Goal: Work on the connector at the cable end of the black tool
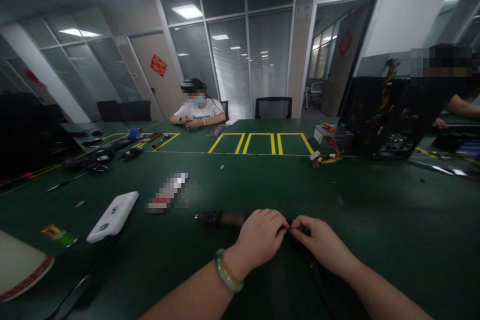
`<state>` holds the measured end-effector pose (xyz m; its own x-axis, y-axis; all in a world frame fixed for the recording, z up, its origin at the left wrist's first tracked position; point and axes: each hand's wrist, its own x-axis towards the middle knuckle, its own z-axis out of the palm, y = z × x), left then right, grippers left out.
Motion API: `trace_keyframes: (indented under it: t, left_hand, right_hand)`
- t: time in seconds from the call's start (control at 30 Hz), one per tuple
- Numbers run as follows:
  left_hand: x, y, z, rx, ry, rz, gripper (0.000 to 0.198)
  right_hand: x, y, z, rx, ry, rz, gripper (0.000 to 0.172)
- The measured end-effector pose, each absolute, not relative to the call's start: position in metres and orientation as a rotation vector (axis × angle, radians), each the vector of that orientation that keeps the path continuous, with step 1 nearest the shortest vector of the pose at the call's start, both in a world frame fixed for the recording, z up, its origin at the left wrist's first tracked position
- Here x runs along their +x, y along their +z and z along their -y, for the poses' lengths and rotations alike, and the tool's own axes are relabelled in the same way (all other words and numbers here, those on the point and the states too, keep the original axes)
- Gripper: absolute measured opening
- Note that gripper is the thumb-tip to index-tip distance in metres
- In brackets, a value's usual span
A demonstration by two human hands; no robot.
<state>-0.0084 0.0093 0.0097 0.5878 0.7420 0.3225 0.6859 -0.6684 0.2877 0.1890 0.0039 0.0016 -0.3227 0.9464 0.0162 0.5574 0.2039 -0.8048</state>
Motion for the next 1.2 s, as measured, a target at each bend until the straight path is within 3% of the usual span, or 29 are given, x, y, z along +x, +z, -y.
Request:
trace_keyframes:
  t: [1.2]
  left_hand:
    - [-0.0098, 0.0072, -0.0109, 2.653, 0.635, -1.197, 0.011]
  right_hand:
    - [0.1901, -0.0032, -0.0057, -1.402, 0.973, 1.965, 0.014]
